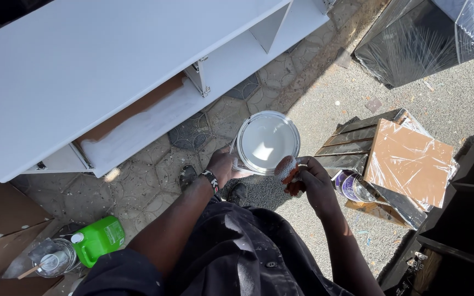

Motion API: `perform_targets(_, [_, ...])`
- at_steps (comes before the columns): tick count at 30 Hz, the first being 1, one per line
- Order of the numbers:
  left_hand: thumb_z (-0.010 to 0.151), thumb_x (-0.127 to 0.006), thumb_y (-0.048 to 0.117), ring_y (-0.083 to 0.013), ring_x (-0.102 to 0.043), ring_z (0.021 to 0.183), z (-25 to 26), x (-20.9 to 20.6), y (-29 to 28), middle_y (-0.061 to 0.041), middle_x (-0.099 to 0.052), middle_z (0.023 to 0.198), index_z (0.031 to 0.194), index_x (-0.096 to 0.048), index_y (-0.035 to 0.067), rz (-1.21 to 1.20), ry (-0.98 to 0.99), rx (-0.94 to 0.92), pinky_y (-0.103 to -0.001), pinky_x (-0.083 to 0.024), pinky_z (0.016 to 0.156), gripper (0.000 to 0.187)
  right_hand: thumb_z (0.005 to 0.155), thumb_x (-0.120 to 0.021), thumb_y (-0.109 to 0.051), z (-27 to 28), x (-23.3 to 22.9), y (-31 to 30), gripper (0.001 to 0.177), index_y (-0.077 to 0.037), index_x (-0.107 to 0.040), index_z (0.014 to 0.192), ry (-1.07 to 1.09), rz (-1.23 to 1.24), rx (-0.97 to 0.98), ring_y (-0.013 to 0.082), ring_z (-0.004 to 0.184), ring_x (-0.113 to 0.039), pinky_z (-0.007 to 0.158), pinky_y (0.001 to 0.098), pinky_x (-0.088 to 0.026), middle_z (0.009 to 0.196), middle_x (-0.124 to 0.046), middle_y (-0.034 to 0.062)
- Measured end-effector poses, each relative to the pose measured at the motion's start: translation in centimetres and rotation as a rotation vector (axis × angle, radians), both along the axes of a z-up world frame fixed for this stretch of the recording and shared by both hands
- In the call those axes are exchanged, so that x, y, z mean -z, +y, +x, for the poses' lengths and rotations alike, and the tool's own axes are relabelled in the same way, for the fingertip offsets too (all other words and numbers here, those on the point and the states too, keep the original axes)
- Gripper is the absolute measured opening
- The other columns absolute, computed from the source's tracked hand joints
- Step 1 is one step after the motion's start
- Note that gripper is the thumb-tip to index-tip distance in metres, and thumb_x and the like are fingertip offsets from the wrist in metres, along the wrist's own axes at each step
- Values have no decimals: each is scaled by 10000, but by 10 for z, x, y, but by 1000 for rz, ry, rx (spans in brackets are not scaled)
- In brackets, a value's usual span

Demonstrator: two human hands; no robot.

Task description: Preparing paint by mixing components and applying it to furniture parts.

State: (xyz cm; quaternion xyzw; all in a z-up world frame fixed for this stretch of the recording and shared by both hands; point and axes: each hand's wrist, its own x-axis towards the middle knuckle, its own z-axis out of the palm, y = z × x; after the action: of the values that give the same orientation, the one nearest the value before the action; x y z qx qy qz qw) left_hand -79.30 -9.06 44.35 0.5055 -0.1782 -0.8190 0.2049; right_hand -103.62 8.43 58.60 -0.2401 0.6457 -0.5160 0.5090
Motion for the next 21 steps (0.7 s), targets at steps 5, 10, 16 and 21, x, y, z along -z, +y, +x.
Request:
perform_targets(5, [958,-528,-111,-521,-848,1051,29,-27,-8,-307,-787,1236,1577,-578,1,37,49,-77,-787,-731,1006,631,983,-599,20,-6,8,5,334,33,-716,1295,-54,21,-44,368,698,-848,613,425,-678,895,-807,275])
perform_targets(10, [1016,-520,-78,-494,-854,1122,16,34,14,-298,-785,1312,1519,-622,41,57,43,-40,-789,-732,1004,526,1022,-606,7,0,13,6,298,45,-697,1303,-55,15,-46,365,709,-854,614,430,-686,896,-807,274])
perform_targets(16, [1032,-505,-58,-505,-848,1129,32,7,-4,-316,-770,1324,1632,-558,-1,54,22,-34,-745,-758,1002,605,1004,-548,-37,-15,39,16,305,0,-711,1259,27,26,-73,292,542,-767,498,320,-538,762,-721,214])
perform_targets(21, [1005,-523,-98,-524,-846,1172,17,24,14,-337,-763,1390,1610,-591,45,63,28,-37,-779,-732,1039,626,982,-517,-85,-24,60,17,367,3,-759,1244,41,30,-96,288,459,-748,455,301,-480,683,-659,188])
